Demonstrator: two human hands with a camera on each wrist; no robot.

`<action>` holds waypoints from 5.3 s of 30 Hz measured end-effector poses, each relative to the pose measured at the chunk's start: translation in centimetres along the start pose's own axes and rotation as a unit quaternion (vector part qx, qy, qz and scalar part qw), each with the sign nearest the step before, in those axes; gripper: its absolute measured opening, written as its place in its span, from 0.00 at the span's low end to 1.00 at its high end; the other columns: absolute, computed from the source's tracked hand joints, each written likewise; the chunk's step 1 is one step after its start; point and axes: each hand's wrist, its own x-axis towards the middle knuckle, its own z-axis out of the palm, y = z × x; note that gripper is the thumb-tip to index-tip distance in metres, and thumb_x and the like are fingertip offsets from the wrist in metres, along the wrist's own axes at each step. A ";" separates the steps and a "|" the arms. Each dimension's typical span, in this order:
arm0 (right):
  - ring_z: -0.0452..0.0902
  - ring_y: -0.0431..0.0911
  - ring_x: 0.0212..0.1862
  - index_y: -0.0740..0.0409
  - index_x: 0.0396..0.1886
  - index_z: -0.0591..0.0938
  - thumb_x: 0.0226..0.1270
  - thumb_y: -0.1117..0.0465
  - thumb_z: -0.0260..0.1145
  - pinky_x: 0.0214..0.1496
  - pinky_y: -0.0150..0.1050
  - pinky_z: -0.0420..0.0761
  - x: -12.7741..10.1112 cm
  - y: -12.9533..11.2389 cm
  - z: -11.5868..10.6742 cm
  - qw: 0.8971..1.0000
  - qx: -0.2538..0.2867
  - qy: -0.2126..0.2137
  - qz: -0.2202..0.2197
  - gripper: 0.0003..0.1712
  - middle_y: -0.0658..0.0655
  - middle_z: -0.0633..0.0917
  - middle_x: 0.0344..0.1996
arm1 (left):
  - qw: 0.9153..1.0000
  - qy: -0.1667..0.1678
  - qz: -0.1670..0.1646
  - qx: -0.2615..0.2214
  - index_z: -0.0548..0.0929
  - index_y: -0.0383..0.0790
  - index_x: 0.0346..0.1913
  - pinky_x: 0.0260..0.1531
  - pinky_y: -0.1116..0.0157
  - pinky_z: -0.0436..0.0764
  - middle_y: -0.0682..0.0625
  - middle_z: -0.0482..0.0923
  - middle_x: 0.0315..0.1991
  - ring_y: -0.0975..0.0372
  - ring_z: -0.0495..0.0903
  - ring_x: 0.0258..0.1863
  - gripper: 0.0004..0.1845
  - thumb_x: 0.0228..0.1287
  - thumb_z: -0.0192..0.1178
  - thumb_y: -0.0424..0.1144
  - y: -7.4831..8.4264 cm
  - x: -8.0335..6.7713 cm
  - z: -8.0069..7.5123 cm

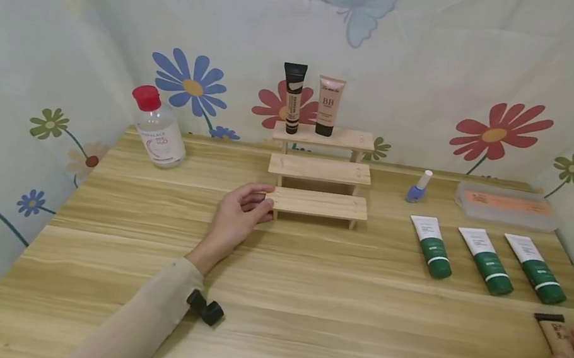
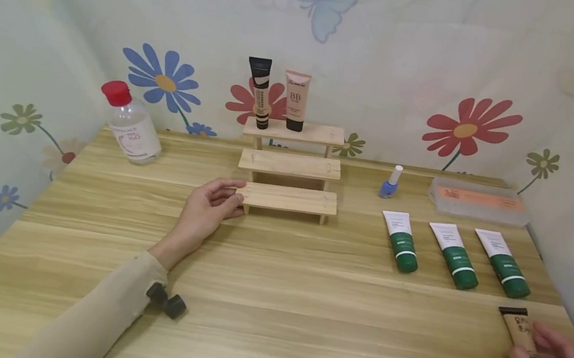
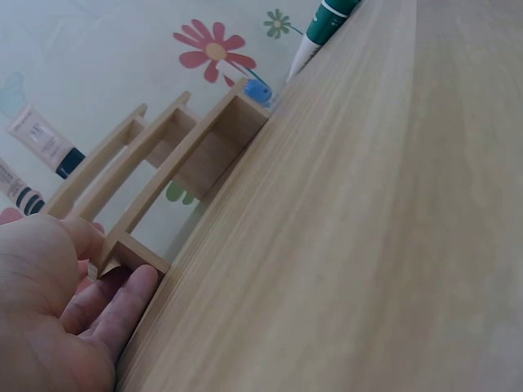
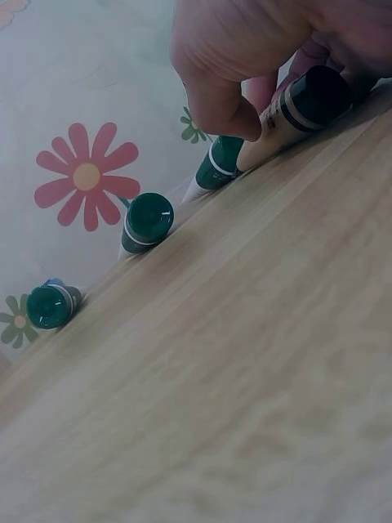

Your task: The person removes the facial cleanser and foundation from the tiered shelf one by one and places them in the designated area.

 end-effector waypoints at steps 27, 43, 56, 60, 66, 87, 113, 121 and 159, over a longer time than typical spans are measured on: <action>0.62 0.34 0.82 0.35 0.89 0.65 0.86 0.54 0.66 0.90 0.34 0.60 -0.4 -2.4 -0.5 0.996 0.030 0.023 0.076 0.39 0.43 0.68 0.85 | 1.000 -0.008 0.002 0.003 0.88 0.43 0.68 0.54 0.62 0.96 0.38 0.85 0.57 0.46 0.90 0.57 0.17 0.82 0.69 0.36 0.0 0.0 -0.2; 0.67 0.35 0.80 0.32 0.87 0.65 0.86 0.57 0.67 0.86 0.28 0.66 0.8 -11.5 0.2 0.988 0.153 -0.009 0.011 0.38 0.39 0.70 0.82 | 1.000 -0.006 -0.001 0.005 0.87 0.44 0.68 0.54 0.62 0.96 0.39 0.85 0.56 0.49 0.90 0.56 0.17 0.82 0.68 0.37 0.1 -0.1 -0.2; 0.82 0.42 0.67 0.43 0.79 0.79 0.75 0.63 0.78 0.59 0.17 0.85 1.7 -20.3 4.0 0.946 0.284 -0.079 -0.137 0.36 0.46 0.83 0.66 | 1.000 -0.010 0.002 -0.008 0.86 0.40 0.69 0.54 0.61 0.96 0.38 0.85 0.56 0.48 0.89 0.56 0.17 0.83 0.68 0.35 0.3 -0.2 -0.2; 0.83 0.43 0.66 0.46 0.78 0.80 0.74 0.65 0.79 0.62 0.21 0.86 1.9 -22.4 5.7 0.930 0.309 -0.094 -0.177 0.36 0.48 0.84 0.65 | 1.000 -0.010 0.001 -0.007 0.87 0.40 0.69 0.54 0.62 0.96 0.38 0.85 0.55 0.47 0.90 0.56 0.17 0.83 0.67 0.35 0.3 -0.2 -0.2; 0.83 0.47 0.67 0.46 0.76 0.80 0.73 0.63 0.80 0.61 0.22 0.87 2.1 -25.9 8.6 0.906 0.342 -0.130 -0.213 0.35 0.51 0.83 0.64 | 1.000 -0.008 -0.003 -0.005 0.87 0.41 0.68 0.54 0.62 0.96 0.38 0.85 0.55 0.48 0.90 0.56 0.16 0.83 0.68 0.35 0.3 -0.2 -0.3; 0.81 0.51 0.70 0.49 0.75 0.80 0.72 0.63 0.81 0.69 0.40 0.90 1.9 -33.7 17.3 0.844 0.418 -0.232 -0.243 0.35 0.55 0.82 0.64 | 1.000 -0.007 -0.003 -0.005 0.87 0.41 0.68 0.53 0.61 0.96 0.38 0.86 0.54 0.47 0.90 0.55 0.17 0.82 0.68 0.34 0.5 -0.3 -0.2; 0.81 0.50 0.69 0.52 0.77 0.78 0.76 0.65 0.74 0.75 0.44 0.86 1.0 -37.5 22.8 0.853 0.385 -0.257 -0.242 0.32 0.60 0.82 0.66 | 1.000 -0.011 -0.002 -0.020 0.88 0.42 0.66 0.54 0.60 0.96 0.39 0.86 0.53 0.49 0.91 0.53 0.15 0.82 0.68 0.33 0.5 -0.3 0.1; 0.81 0.50 0.68 0.51 0.76 0.77 0.79 0.65 0.72 0.74 0.43 0.86 0.7 -38.1 23.4 0.862 0.362 -0.260 -0.244 0.30 0.59 0.83 0.67 | 1.000 -0.009 -0.004 -0.022 0.88 0.43 0.66 0.53 0.60 0.96 0.38 0.86 0.53 0.48 0.91 0.53 0.15 0.82 0.68 0.33 0.8 -0.4 0.2; 0.81 0.49 0.57 0.56 0.67 0.82 0.81 0.67 0.69 0.60 0.35 0.84 -0.1 -35.1 17.5 0.845 0.398 -0.240 -0.264 0.19 0.57 0.86 0.59 | 1.000 -0.008 -0.001 -0.009 0.88 0.43 0.67 0.54 0.60 0.96 0.39 0.85 0.54 0.48 0.91 0.54 0.16 0.83 0.67 0.34 0.6 -0.5 -0.2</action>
